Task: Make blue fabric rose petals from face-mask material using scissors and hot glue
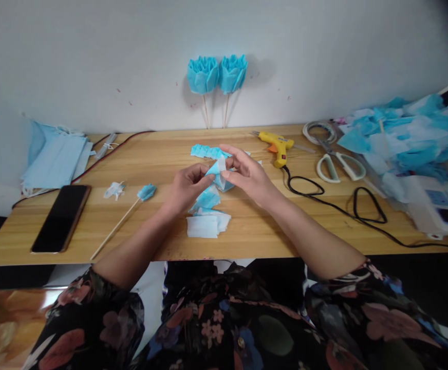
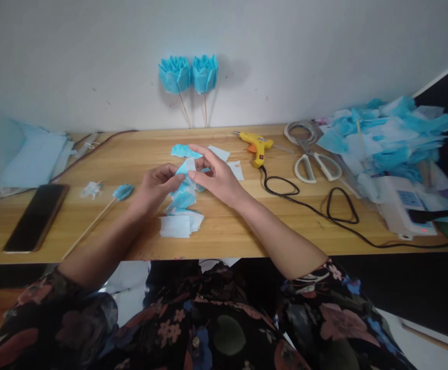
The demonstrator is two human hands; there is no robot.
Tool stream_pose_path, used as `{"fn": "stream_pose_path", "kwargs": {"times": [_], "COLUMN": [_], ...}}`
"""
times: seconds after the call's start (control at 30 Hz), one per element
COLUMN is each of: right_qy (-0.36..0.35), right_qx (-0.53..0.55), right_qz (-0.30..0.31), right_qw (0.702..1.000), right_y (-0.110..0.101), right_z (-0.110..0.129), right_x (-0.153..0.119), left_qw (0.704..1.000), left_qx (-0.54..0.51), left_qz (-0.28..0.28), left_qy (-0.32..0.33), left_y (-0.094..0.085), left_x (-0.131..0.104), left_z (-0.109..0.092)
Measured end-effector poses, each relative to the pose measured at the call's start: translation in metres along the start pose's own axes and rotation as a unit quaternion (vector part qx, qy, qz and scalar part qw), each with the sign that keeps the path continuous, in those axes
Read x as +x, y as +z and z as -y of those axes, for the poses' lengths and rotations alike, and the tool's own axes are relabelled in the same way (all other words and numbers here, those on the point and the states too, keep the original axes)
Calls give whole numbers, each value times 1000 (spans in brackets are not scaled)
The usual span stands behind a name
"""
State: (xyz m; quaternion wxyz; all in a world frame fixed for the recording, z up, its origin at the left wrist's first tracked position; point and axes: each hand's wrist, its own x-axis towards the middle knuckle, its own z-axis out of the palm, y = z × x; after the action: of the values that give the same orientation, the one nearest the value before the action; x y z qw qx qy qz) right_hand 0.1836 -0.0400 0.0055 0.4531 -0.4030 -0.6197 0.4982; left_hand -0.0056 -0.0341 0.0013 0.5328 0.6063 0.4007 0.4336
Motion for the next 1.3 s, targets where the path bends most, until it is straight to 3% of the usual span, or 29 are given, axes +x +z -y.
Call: {"fn": "stream_pose_path", "kwargs": {"times": [0.6,0.93,1.13,1.3], "right_qy": [-5,5,7,3], "right_qx": [-44,5,75,104], "right_qz": [1,9,-32,-11], "right_qw": [999,1000,997,995], "right_y": [2,3,-2,-4], "right_z": [6,6,4,3], "right_x": [-2,-2,0,0], "left_qw": [998,999,998,998], "left_qx": [47,24,17,24], "left_qz": [50,48,46,46], "left_qy": [-12,-5,-33,-40], "left_y": [4,4,3,3], "left_x": [-4,-4,-4,-4], "left_z": [-5,-7,-10,-11]}}
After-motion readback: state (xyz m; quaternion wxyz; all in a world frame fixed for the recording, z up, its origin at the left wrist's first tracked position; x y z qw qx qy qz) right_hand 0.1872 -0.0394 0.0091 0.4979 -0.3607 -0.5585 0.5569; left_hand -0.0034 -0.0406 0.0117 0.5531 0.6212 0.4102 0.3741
